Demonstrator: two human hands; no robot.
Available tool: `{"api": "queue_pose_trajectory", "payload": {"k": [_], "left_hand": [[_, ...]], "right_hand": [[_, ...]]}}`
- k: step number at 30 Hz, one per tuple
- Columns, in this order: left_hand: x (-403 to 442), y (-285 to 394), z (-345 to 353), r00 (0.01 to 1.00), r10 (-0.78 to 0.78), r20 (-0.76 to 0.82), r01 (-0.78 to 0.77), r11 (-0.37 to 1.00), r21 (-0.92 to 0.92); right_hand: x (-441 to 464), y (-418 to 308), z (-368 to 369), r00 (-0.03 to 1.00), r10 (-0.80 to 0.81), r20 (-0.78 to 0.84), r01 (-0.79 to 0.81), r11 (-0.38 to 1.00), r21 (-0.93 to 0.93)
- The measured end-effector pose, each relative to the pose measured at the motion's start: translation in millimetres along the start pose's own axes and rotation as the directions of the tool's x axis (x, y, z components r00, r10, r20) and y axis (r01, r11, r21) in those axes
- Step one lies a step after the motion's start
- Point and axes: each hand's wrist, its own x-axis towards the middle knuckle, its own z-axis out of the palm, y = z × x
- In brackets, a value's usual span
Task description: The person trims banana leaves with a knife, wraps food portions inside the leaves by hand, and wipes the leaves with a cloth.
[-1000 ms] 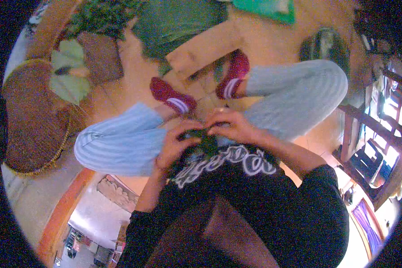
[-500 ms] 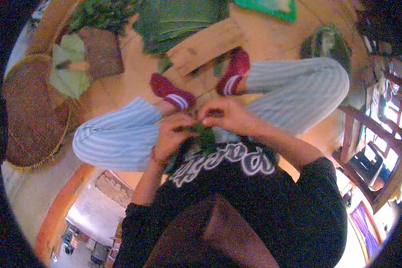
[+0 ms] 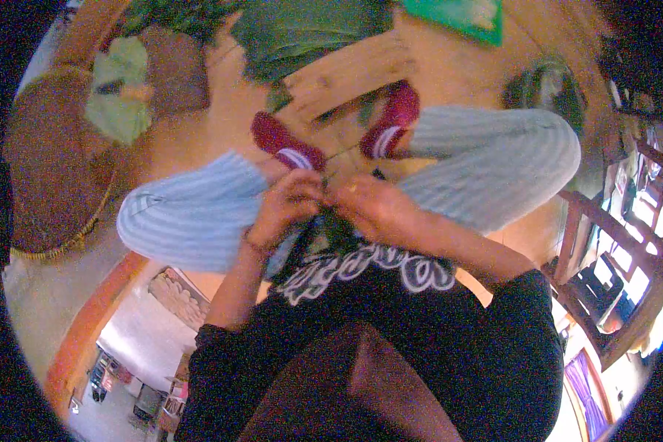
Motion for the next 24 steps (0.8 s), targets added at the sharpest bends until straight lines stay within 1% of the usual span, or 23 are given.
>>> {"api": "queue_pose_trajectory", "payload": {"k": [2, 5, 6, 8, 9, 11, 12, 13, 15, 17, 18, 20, 21, 24], "left_hand": [[7, -7, -2, 0.998, -0.006, 0.063, 0.013, 0.993, -0.119], [14, -16, -5, 0.987, -0.048, 0.150, 0.087, 0.961, -0.262], [14, -15, -4, 0.981, -0.102, 0.163, 0.145, 0.948, -0.282], [15, -14, -2, 0.958, -0.208, 0.196, 0.263, 0.910, -0.320], [15, -16, -3, 0.954, -0.229, 0.195, 0.280, 0.911, -0.302], [17, -22, -10, 0.944, -0.271, 0.191, 0.315, 0.912, -0.262], [14, -16, -5, 0.968, -0.192, 0.160, 0.213, 0.969, -0.124], [8, -5, 1, 0.984, -0.107, 0.141, 0.105, 0.994, 0.021], [3, 1, 3, 0.989, 0.022, 0.146, -0.053, 0.977, 0.209], [-3, 0, -1, 0.979, 0.098, 0.180, -0.148, 0.947, 0.286], [-8, 6, 3, 0.982, 0.100, 0.160, -0.145, 0.942, 0.303], [-21, 22, 18, 0.988, 0.105, 0.116, -0.138, 0.932, 0.335], [-19, 12, 21, 0.991, 0.135, 0.009, -0.126, 0.900, 0.418], [-15, 2, 24, 0.986, 0.053, -0.159, 0.022, 0.899, 0.437]], "right_hand": [[2, 1, -2, 0.999, -0.053, 0.014, 0.053, 0.998, -0.020], [3, 2, -3, 0.991, -0.137, 0.015, 0.137, 0.988, -0.072], [2, 2, -4, 0.986, -0.165, 0.011, 0.165, 0.982, -0.095], [1, 0, 1, 0.993, -0.113, 0.017, 0.113, 0.993, -0.026], [0, 0, 2, 0.996, -0.085, 0.022, 0.085, 0.996, 0.009], [2, 4, 1, 0.983, -0.179, 0.030, 0.180, 0.982, -0.059], [2, 5, 0, 0.974, -0.224, 0.037, 0.227, 0.970, -0.087], [2, 5, -1, 0.975, -0.219, 0.044, 0.222, 0.971, -0.084], [2, 4, -5, 0.976, -0.211, 0.059, 0.215, 0.973, -0.080], [2, 1, -6, 0.989, -0.138, 0.051, 0.141, 0.989, -0.050], [3, 1, -6, 0.994, -0.101, 0.047, 0.103, 0.994, -0.037], [5, 4, -6, 0.990, -0.024, 0.137, 0.033, 0.997, -0.066], [7, 6, -7, 0.983, 0.014, 0.182, 0.000, 0.997, -0.081], [29, 16, -15, 0.943, 0.050, 0.330, -0.058, 0.998, 0.017]]}}
